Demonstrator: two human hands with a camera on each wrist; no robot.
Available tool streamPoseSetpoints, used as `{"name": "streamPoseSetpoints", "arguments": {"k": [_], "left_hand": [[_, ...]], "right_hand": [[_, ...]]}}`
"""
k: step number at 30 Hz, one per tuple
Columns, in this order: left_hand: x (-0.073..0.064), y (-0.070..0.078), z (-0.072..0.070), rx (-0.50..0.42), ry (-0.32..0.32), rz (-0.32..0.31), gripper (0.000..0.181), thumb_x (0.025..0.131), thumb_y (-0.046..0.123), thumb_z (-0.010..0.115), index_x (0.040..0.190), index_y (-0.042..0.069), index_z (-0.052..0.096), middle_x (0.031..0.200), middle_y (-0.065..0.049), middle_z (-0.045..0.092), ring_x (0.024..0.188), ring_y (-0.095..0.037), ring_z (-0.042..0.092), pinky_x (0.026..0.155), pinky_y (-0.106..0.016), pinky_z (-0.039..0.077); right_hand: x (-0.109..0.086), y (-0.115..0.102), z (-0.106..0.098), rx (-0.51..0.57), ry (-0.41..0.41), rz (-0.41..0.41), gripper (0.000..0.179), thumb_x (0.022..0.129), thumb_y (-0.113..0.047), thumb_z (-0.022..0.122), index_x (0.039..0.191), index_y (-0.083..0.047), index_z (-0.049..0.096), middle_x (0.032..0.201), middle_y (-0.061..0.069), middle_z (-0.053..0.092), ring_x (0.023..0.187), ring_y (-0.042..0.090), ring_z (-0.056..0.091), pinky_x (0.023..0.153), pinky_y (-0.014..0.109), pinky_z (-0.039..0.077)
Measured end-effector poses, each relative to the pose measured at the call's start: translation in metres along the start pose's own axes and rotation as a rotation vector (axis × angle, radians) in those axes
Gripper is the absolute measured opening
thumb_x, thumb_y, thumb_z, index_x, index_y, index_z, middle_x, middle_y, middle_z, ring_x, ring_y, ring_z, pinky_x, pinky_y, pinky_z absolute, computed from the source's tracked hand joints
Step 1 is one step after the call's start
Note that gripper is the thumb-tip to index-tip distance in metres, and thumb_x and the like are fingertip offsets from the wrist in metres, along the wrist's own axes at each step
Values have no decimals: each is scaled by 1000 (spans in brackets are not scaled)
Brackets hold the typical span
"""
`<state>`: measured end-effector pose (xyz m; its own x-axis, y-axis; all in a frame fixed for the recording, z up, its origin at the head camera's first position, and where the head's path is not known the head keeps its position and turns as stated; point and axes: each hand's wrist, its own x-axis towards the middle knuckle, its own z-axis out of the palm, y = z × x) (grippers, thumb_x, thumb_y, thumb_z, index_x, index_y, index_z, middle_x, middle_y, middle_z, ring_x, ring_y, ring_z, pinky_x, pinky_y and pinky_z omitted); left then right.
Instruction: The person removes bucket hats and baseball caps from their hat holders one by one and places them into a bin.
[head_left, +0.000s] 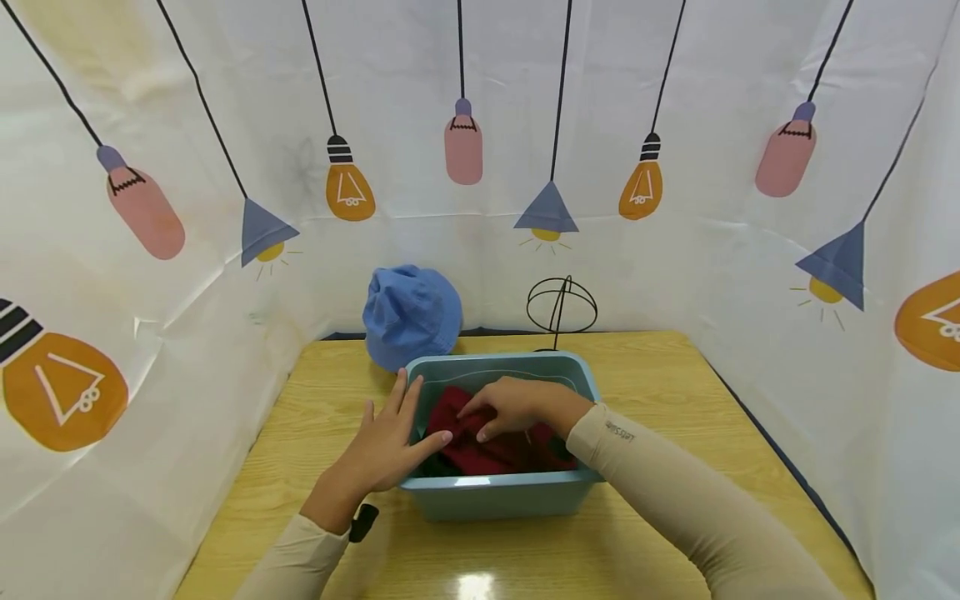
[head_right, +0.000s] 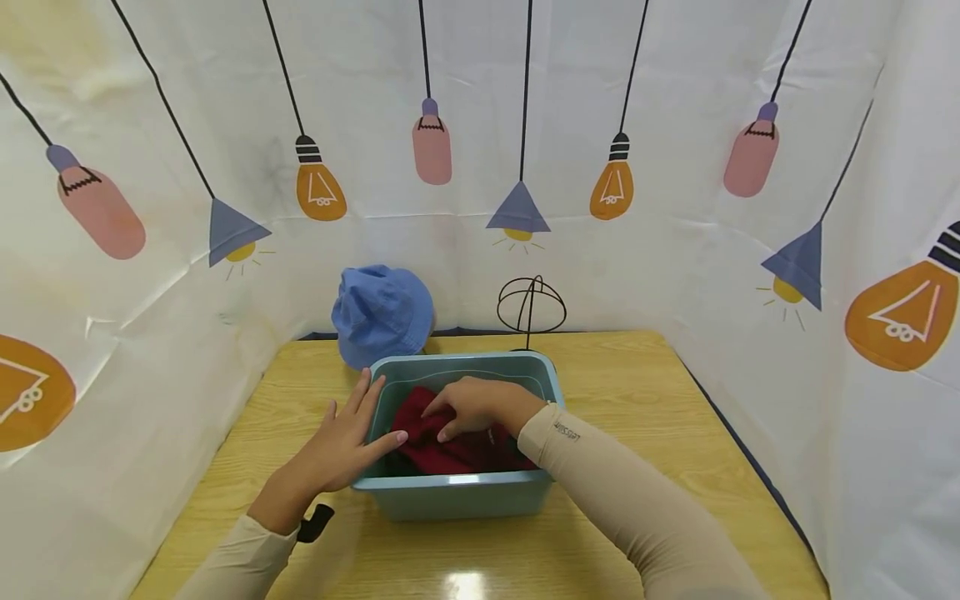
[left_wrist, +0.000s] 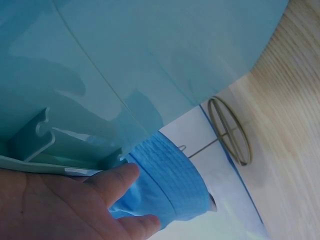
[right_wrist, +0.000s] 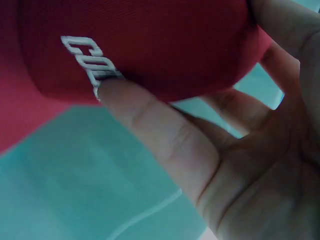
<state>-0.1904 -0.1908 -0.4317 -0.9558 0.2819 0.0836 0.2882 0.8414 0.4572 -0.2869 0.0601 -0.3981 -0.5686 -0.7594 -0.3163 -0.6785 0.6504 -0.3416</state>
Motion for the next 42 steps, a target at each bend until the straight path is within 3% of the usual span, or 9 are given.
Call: {"name": "streamPoseSetpoints", "arguments": {"k": [7,14,21,30,35,42], "left_hand": [[0,0,1,1,6,4,103,97,77,45,168,14,7,175,-14,-4,151,-46,35,119,-77,1],[1,-1,1,13,14,9,102,97,76,46,168,13,10,175,-15,-2,151,-46,34,119,-77,3],[1,1,1,7,3,3,101,97,76,45,168,14,11,175,-15,-2,151,-45,34,119,-77,1],[0,-1,0,3,4,-4,95,100,67,51,168,14,11,175,-14,-3,150,-45,38,119,-77,2],[1,-1,-1,12,9,-5,98,98,73,48,168,14,11,175,-12,-3,150,-45,37,119,-77,3],[0,2,0,3,5,-8,96,99,68,52,168,14,13,175,-11,-2,150,-44,37,118,-78,1]], "right_hand": [[7,5,3,31,-39,5,49,94,-45,75,141,-37,65,131,-16,66,113,5,61,102,34,52],[15,4,8,15,-74,-4,46,95,-43,76,140,-39,65,130,-18,67,115,4,61,105,33,51],[19,-1,19,-14,-91,-15,44,95,-40,76,138,-40,67,111,-21,68,99,2,63,94,28,55],[22,-5,26,-64,-109,-10,48,96,-44,73,142,-43,62,127,-17,66,116,6,62,104,34,52],[22,-4,24,-92,-116,2,50,96,-48,72,144,-42,60,134,-14,64,124,10,61,108,37,50],[15,9,21,-8,-109,-26,52,96,-48,73,146,-46,57,141,-15,60,129,8,55,111,39,47]]}}
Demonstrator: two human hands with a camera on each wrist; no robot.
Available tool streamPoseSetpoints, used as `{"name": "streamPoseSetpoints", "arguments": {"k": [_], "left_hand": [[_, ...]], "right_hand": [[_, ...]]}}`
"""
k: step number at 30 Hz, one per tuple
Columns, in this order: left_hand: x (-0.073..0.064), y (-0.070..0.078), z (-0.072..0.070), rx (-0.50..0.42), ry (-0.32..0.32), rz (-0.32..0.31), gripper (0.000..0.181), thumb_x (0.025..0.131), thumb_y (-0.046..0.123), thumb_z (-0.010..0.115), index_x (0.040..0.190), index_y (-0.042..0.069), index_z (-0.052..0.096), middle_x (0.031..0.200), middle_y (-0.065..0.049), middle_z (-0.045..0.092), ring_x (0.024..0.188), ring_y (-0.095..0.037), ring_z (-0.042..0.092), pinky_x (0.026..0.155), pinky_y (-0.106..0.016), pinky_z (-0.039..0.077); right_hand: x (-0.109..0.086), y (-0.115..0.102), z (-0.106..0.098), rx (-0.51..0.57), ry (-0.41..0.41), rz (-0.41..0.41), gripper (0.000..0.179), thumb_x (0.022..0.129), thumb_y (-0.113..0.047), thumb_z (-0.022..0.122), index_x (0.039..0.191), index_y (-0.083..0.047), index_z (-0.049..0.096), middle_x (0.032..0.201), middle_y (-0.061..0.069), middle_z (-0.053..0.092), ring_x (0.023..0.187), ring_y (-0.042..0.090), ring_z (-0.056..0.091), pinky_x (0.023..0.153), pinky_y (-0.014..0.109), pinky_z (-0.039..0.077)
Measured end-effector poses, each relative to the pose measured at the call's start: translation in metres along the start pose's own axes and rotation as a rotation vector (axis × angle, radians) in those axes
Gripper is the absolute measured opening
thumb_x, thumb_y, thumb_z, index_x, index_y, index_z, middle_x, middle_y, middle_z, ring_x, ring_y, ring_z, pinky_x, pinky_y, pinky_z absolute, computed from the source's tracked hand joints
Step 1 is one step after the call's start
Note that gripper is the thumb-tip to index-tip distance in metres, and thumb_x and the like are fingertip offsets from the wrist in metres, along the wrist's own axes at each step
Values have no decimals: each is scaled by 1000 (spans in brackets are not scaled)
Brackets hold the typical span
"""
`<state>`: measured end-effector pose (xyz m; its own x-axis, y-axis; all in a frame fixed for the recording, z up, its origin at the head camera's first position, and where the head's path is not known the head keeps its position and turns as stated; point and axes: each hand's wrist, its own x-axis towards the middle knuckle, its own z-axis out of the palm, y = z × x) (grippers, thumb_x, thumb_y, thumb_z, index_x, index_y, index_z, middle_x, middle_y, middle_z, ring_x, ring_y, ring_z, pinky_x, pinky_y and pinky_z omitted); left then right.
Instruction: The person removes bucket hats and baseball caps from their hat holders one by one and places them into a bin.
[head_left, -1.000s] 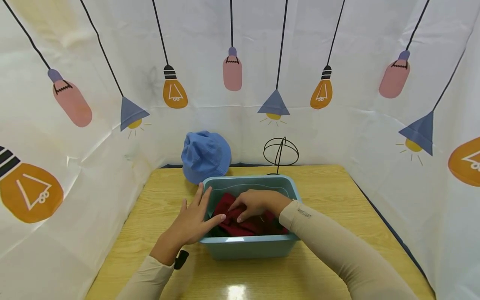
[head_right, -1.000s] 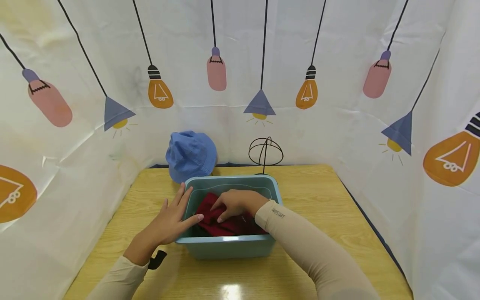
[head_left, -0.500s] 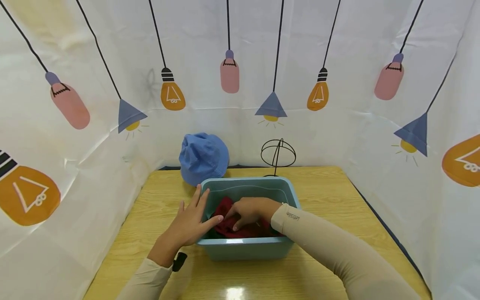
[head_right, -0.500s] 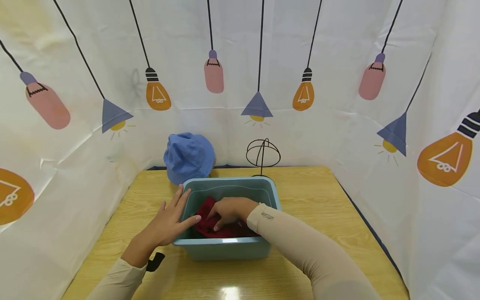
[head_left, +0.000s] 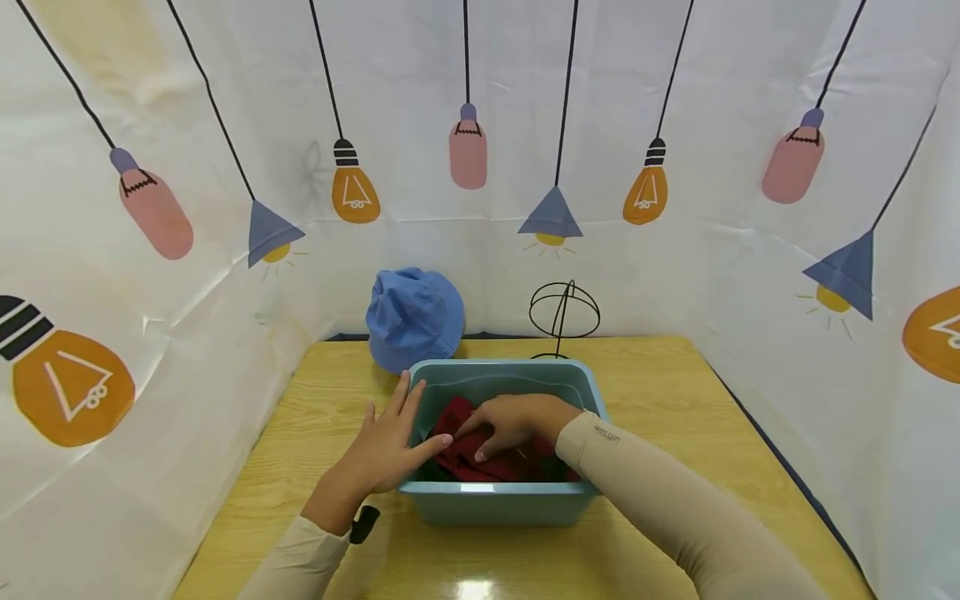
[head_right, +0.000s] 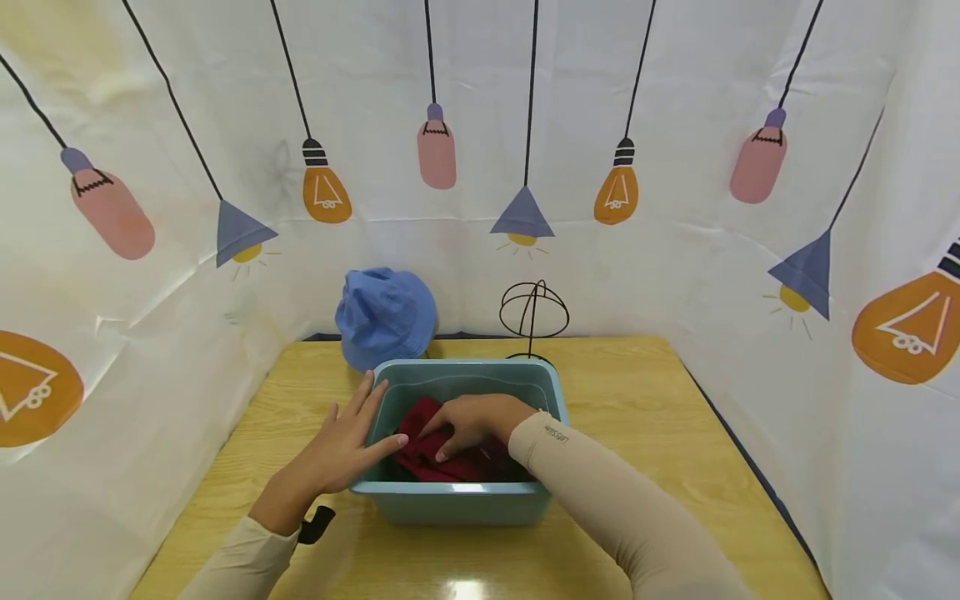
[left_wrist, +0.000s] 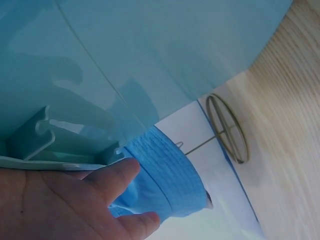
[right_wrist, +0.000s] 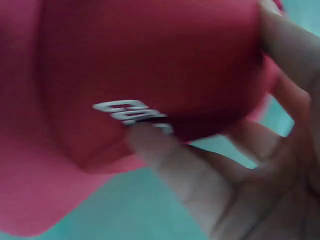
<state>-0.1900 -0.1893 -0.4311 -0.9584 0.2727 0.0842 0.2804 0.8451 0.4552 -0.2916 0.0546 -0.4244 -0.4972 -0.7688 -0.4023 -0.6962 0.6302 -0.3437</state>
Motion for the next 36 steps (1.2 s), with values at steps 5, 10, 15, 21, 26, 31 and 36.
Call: {"name": "streamPoseSetpoints", "arguments": {"k": [5,10,15,21,26,31,36], "left_hand": [[-2,-1,3,-27,-1,0,96,99,68,52,168,14,12,175,-11,-3,152,-44,34,119,-77,0],[-4,-3,5,-55,0,0,97,99,69,51,168,14,10,175,-11,-4,154,-44,30,118,-78,-1],[-2,-2,3,-59,5,6,98,98,71,50,168,14,11,175,-10,-5,153,-46,32,118,-78,-1],[-1,0,5,-68,-6,-3,96,99,65,55,168,15,11,175,-10,-4,151,-45,36,119,-77,-1],[-2,0,7,-70,-30,-4,98,98,69,52,169,17,9,175,-9,-5,153,-42,34,120,-76,-1],[-2,0,4,-85,-13,1,96,100,63,56,169,15,9,175,-9,-5,154,-44,30,119,-77,0],[-2,0,3,-87,-1,5,95,100,61,56,168,14,9,175,-10,-5,154,-45,28,118,-78,0]], "right_hand": [[-20,-1,-10,10,18,-9,61,96,-47,73,152,-40,51,149,-12,55,138,12,51,116,43,44],[-56,-16,-19,9,80,-9,59,97,-51,70,152,-37,53,147,-13,58,137,13,54,113,46,46],[-95,-20,-16,54,203,15,54,99,-48,68,149,-31,57,146,-9,61,133,14,58,111,45,49],[-135,-12,2,93,384,149,60,99,-46,68,153,-22,54,161,10,46,150,34,41,117,57,40],[-160,3,21,127,515,305,74,97,-49,70,159,-17,44,168,22,29,149,60,26,112,73,34],[-168,16,35,205,577,346,96,95,-62,66,167,-16,23,174,18,9,150,62,20,111,75,33],[-161,22,46,286,617,327,115,90,-74,62,169,-18,-1,175,10,-7,151,47,35,105,63,48]]}}
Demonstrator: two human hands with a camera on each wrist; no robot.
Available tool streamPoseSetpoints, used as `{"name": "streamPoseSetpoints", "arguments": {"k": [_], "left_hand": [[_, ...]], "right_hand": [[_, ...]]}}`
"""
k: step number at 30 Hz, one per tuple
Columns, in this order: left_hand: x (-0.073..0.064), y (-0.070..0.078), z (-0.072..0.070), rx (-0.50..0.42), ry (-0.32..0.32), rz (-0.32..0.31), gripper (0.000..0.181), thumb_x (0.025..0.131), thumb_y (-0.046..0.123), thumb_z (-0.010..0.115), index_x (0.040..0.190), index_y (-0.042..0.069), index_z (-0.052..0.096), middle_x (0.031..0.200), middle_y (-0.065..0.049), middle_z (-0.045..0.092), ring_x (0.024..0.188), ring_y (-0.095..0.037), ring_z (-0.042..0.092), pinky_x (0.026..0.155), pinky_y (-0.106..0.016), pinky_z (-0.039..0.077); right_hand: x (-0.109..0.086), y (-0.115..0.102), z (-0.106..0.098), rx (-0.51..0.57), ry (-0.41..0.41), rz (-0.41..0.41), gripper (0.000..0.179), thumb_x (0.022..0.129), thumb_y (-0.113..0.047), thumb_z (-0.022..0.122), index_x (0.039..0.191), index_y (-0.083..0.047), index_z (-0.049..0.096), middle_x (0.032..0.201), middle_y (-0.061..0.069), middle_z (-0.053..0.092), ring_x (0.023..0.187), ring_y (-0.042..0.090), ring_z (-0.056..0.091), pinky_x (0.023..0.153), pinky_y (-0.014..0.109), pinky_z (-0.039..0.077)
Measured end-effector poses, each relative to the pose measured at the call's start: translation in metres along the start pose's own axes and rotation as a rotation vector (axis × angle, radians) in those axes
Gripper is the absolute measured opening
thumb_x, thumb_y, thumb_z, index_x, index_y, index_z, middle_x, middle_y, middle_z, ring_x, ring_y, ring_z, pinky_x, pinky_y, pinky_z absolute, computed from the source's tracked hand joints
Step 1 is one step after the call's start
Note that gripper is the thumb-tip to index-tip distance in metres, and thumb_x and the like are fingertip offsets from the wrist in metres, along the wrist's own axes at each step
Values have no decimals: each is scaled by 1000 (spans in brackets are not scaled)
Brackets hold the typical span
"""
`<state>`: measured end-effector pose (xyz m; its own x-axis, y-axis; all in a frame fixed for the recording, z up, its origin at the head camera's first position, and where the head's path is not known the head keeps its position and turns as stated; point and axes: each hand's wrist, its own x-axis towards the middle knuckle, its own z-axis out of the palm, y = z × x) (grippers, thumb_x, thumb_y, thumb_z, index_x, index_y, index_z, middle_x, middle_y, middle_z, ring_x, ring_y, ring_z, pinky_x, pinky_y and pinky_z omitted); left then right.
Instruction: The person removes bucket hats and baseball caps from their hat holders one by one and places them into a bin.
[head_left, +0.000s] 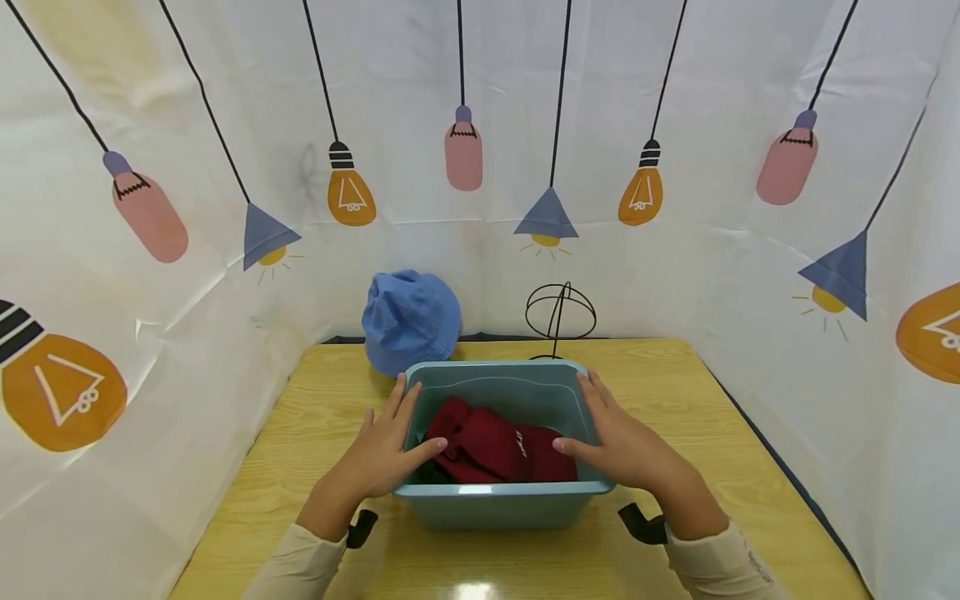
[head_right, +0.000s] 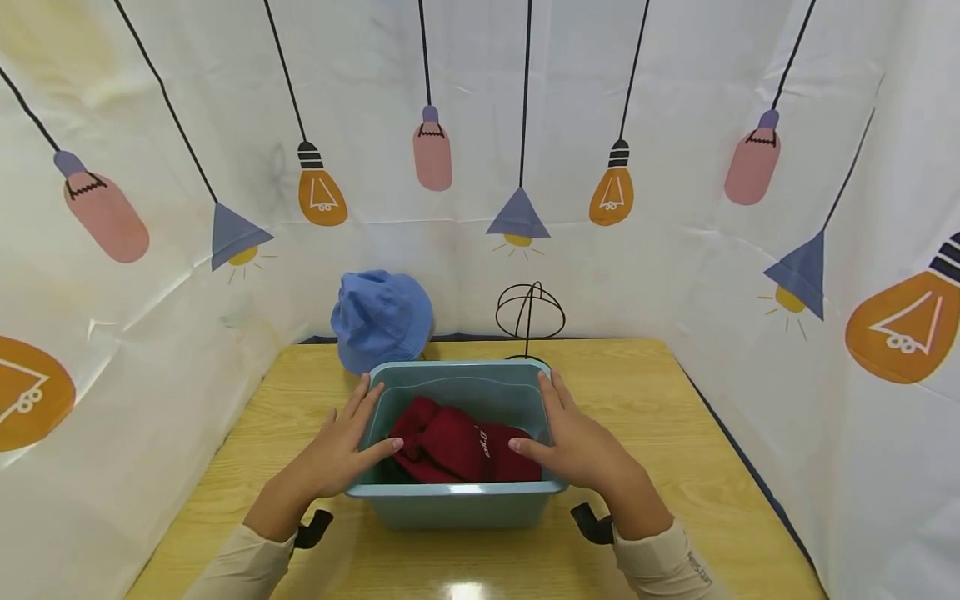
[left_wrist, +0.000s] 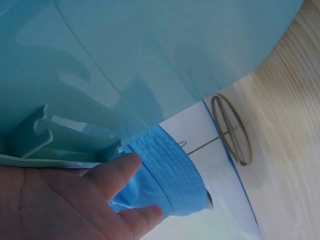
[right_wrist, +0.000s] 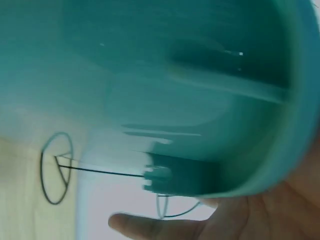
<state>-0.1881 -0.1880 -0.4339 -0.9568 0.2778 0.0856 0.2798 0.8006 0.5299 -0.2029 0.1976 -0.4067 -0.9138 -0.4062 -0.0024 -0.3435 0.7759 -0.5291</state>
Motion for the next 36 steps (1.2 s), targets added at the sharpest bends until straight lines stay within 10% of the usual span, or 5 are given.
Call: {"name": "streamPoseSetpoints", "arguments": {"k": [9,19,27,36], "left_hand": [[-1,0,4,-20,-15,-12,96,99,64,56,169,17,9,175,-8,-7,155,-43,29,120,-76,-1],[0,-3,2,-33,-12,1,93,101,62,53,168,15,10,175,-9,-8,157,-44,22,119,-78,1],[0,-4,5,-108,-39,-14,91,103,58,54,169,17,7,174,-6,-14,157,-43,21,118,-68,31],[-1,-2,1,-108,-37,-15,94,101,66,50,169,17,7,175,-6,-14,155,-44,25,117,-68,32]], "right_hand": [[4,4,16,26,-21,74,120,85,-79,63,167,-31,-11,174,1,-19,106,27,72,57,34,52],[10,5,21,-64,-2,80,105,92,-77,55,169,-27,5,175,-1,-14,56,12,57,50,34,44],[8,6,22,-74,27,82,88,98,-60,61,168,-26,20,176,3,-9,77,16,68,57,33,47],[10,9,24,-54,51,65,83,99,-58,60,167,-27,24,176,2,-8,87,17,70,60,34,48]]}}
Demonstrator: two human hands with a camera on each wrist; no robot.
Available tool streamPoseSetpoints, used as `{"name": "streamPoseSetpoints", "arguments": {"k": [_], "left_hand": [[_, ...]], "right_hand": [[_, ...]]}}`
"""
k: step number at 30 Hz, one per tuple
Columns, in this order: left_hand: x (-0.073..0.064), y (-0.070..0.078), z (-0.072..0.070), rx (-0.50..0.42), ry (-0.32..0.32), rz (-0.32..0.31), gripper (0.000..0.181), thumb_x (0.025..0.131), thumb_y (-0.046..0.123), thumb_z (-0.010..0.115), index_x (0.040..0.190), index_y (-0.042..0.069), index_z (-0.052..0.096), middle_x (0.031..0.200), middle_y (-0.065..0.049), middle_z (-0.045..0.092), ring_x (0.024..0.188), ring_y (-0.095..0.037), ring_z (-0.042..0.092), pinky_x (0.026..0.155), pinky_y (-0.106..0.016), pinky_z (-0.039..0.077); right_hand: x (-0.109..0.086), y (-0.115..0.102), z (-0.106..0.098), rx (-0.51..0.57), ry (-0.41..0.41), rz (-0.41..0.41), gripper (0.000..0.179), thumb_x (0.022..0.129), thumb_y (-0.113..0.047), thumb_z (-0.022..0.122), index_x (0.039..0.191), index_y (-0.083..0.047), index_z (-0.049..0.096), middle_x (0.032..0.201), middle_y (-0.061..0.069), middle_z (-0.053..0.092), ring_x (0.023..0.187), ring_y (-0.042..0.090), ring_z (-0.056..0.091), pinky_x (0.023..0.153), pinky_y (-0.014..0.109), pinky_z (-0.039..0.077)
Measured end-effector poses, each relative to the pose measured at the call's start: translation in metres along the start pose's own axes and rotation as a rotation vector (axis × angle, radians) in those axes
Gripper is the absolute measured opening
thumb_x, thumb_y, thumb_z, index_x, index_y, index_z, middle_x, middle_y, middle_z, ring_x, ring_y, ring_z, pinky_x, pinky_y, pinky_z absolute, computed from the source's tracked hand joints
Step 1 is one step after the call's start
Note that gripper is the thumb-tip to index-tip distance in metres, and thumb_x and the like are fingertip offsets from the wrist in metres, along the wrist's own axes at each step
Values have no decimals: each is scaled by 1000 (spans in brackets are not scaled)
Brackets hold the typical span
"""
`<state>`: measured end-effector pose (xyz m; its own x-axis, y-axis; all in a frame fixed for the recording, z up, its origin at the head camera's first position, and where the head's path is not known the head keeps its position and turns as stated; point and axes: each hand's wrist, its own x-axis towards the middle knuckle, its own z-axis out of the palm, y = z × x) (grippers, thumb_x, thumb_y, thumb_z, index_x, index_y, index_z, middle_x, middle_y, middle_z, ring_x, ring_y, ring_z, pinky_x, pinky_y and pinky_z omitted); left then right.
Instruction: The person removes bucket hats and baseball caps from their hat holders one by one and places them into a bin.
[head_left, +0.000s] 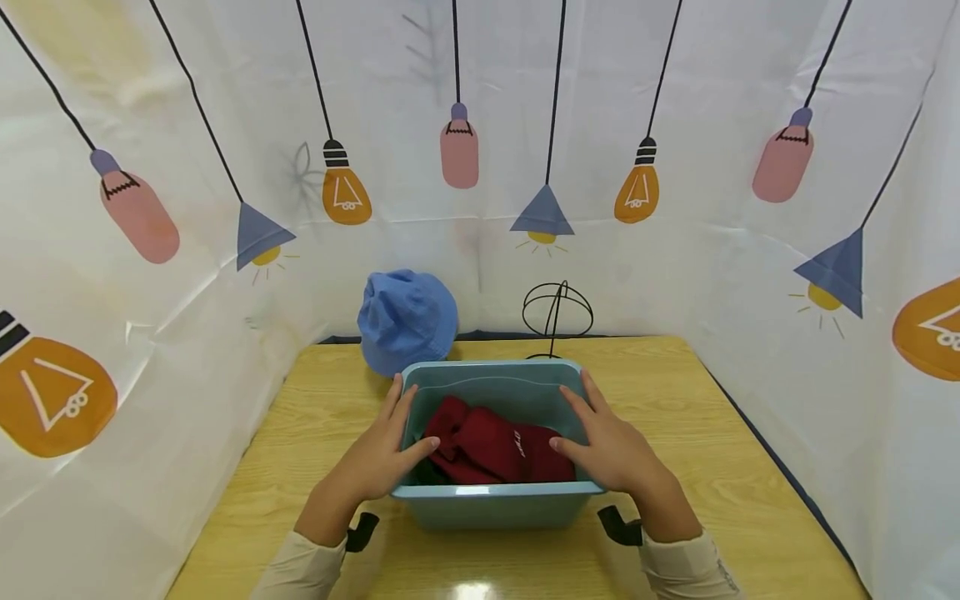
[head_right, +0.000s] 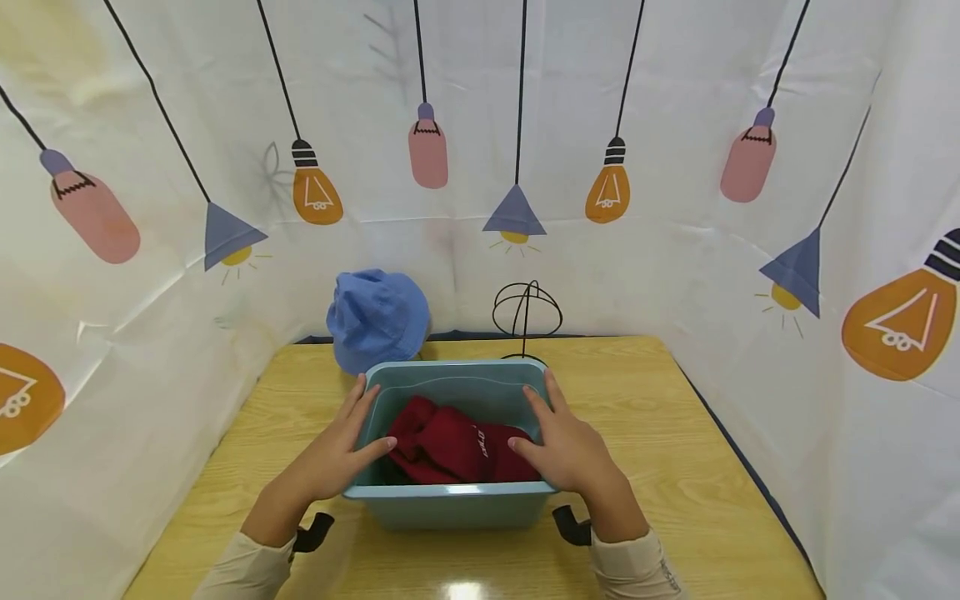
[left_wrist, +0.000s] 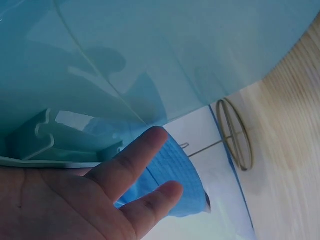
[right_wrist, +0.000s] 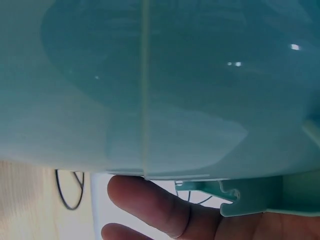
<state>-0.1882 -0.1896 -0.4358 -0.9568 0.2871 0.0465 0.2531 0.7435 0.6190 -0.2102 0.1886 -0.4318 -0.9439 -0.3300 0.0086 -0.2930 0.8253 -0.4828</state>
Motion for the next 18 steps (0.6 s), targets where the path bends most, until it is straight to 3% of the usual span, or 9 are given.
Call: {"name": "streamPoseSetpoints", "arguments": {"k": [11,18], "left_hand": [[0,0,-2,1,0,2,93,102,64,51,169,16,7,175,-5,-14,156,-43,23,118,-68,31],[0,1,-2,-2,-1,1,91,103,53,57,168,14,9,175,-6,-13,156,-44,25,118,-67,30]], "right_hand": [[-1,-2,-1,3,13,-9,79,100,-61,57,165,-27,29,176,3,-6,100,27,72,65,37,51],[-2,-1,-2,5,9,-16,74,100,-59,58,163,-26,35,176,4,-7,102,29,72,65,37,51]]}}
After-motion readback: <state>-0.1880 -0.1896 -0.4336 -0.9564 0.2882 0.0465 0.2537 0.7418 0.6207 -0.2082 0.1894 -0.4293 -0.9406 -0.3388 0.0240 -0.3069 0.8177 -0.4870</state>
